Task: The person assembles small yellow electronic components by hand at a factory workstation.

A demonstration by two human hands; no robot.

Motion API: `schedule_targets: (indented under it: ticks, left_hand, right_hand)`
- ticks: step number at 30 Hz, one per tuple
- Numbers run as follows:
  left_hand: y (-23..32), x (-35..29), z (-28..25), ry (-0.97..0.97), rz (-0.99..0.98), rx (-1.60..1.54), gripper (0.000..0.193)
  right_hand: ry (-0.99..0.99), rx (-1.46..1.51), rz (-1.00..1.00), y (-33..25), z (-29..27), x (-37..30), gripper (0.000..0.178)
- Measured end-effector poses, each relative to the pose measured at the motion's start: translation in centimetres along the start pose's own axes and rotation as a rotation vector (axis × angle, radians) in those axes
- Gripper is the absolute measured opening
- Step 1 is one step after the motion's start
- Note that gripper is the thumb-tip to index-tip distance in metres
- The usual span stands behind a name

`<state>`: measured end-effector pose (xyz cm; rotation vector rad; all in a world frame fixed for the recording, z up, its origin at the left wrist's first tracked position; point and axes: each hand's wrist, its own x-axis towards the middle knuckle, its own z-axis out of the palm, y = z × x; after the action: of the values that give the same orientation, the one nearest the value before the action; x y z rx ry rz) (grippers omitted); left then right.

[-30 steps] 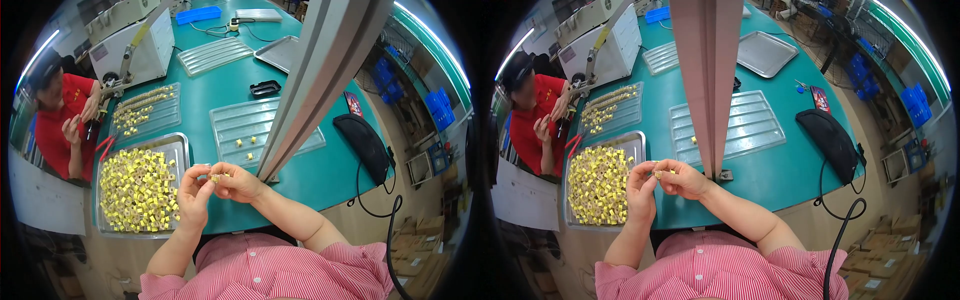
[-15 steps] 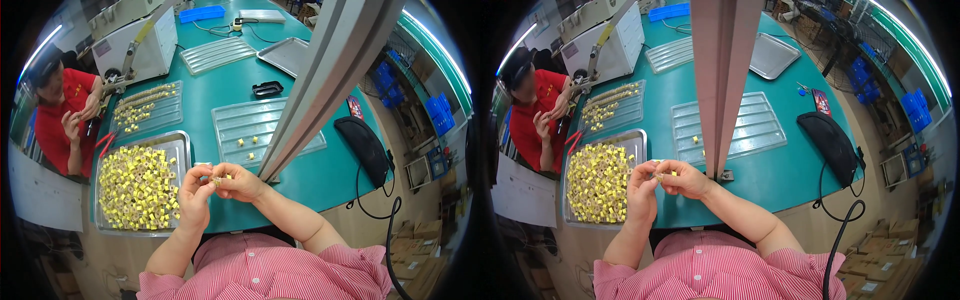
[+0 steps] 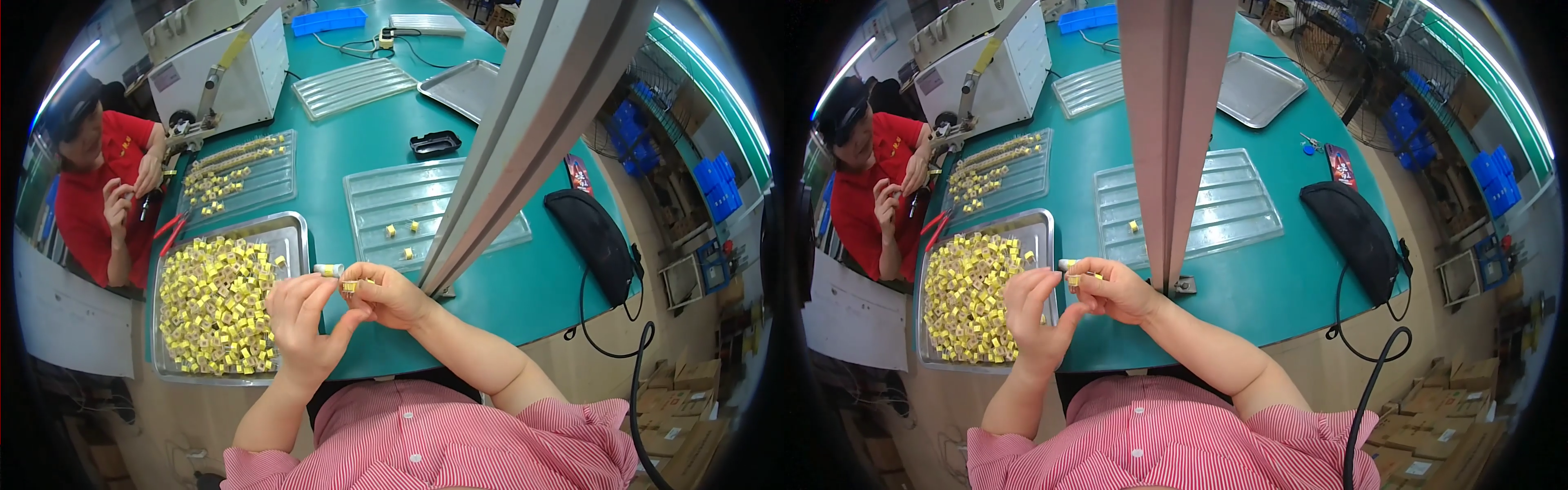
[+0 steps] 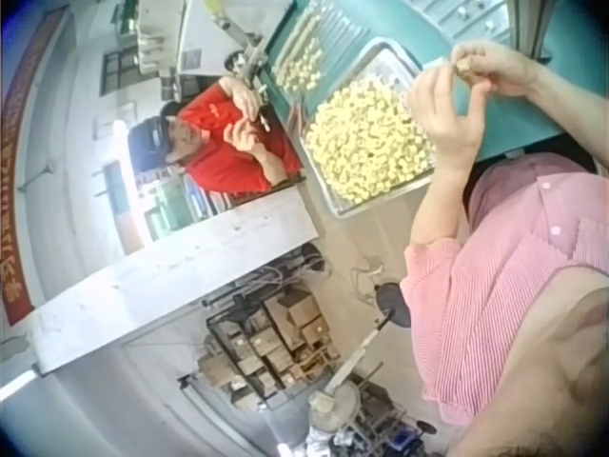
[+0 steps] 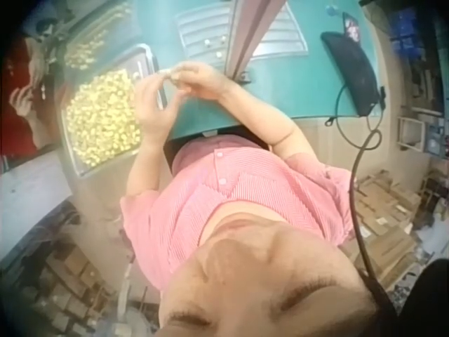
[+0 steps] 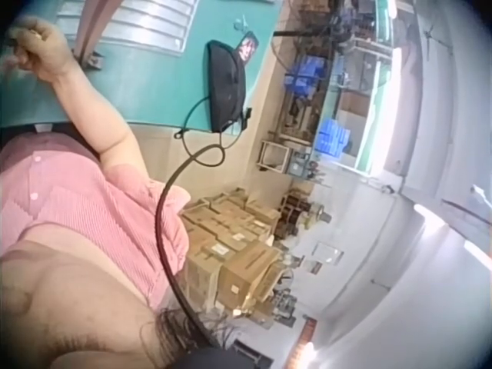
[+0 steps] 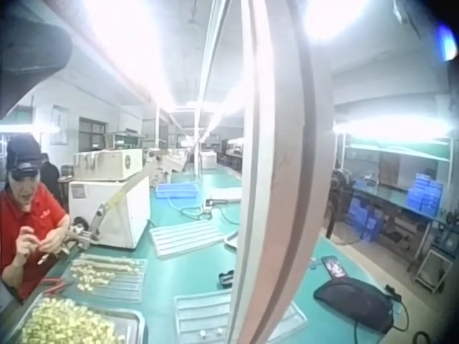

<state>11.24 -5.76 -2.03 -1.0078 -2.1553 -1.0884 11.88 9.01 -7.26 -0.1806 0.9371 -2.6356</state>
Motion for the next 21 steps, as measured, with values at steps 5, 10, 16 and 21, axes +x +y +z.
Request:
schedule_targets:
  ticks: [5, 10, 16, 21]
  left_hand:
    - [0.3, 0.4, -0.1, 0.0, 0.166, 0.245, 0.027]
    - [0.7, 0.5, 0.0, 0.011, 0.214, 0.421, 0.014]
    - [0.4, 1.4, -0.6, -0.067, 0.179, 0.357, 0.008]
    - [-1.2, 2.3, -1.4, -0.237, 0.045, 0.166, 0.009]
  right_hand:
    - [0.026, 0.0, 0.008, 0.1, -0.3, 0.0, 0.014]
    - [0.023, -0.045, -0.029, 0.1, -0.4, 0.0, 0.014]
    - [0.024, -0.141, -0.061, 0.0, -0.3, 0.1, 0.014]
    - [0.042, -0.319, -0.077, -0.3, 0.0, 0.1, 0.014]
